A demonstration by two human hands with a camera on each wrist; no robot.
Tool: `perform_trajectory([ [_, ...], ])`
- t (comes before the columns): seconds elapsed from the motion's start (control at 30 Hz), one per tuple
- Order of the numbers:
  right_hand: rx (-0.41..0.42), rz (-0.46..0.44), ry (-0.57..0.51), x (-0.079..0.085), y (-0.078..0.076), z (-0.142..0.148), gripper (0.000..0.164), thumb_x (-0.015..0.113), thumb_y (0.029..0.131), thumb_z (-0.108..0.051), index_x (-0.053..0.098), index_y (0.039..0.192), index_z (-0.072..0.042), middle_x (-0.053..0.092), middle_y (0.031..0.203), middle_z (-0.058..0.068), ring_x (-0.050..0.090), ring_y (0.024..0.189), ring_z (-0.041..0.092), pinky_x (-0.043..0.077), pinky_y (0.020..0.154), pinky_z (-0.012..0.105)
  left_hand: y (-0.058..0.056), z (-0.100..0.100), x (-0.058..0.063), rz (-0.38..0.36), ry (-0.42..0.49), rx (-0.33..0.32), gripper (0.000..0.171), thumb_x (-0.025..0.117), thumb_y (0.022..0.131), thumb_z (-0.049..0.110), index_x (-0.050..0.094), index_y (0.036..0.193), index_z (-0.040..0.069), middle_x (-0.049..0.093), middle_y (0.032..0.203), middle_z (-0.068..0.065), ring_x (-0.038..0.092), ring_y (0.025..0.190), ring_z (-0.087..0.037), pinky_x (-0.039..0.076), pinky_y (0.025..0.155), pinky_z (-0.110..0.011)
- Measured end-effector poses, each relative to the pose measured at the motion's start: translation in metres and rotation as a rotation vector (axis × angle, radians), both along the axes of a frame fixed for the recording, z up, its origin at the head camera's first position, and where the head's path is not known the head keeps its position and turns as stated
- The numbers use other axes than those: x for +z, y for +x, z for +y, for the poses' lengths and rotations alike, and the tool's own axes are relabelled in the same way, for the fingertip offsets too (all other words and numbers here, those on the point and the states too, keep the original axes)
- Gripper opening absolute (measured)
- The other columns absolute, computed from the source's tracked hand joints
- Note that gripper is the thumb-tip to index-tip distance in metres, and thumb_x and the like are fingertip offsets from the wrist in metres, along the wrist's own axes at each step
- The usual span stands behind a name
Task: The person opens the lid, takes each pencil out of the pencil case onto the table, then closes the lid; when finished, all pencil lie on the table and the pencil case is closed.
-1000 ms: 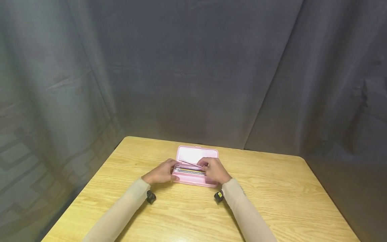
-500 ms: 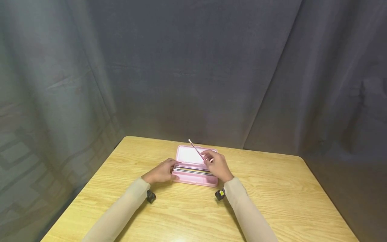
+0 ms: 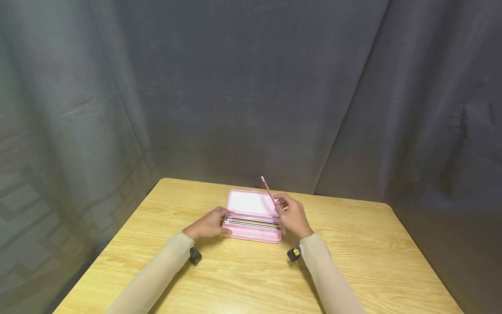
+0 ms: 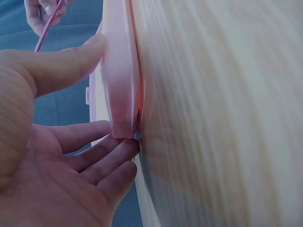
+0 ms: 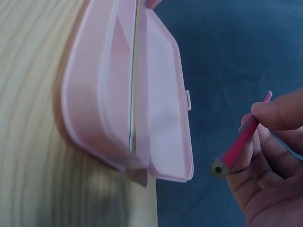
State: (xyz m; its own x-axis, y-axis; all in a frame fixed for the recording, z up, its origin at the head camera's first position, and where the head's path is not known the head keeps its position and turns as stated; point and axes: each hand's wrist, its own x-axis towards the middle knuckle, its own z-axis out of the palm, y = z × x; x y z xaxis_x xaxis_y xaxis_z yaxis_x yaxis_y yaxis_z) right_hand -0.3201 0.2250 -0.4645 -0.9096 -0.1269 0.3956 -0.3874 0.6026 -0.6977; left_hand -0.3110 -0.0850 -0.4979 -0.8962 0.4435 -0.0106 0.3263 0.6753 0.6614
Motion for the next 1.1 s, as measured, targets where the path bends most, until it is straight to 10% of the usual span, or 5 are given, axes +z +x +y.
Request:
perform_trajectory([
  [1.1, -0.223, 0.009, 0.132, -0.01, 0.006, 0.046, 0.035, 0.069, 0.085, -0.002, 0.066, 0.12, -0.002, 0.071, 0.087, 0.011, 0.059, 0.071, 0.009, 0.044, 0.065, 0.022, 0.001, 0.002, 0.002, 0.0, -0.011, -0.01, 0.075, 0.08, 0.088, 0.032, 0.047, 0.149, 0.002, 0.05, 0.146, -0.015, 0.056, 0.127, -0.028, 0.048, 0.109, -0.047],
])
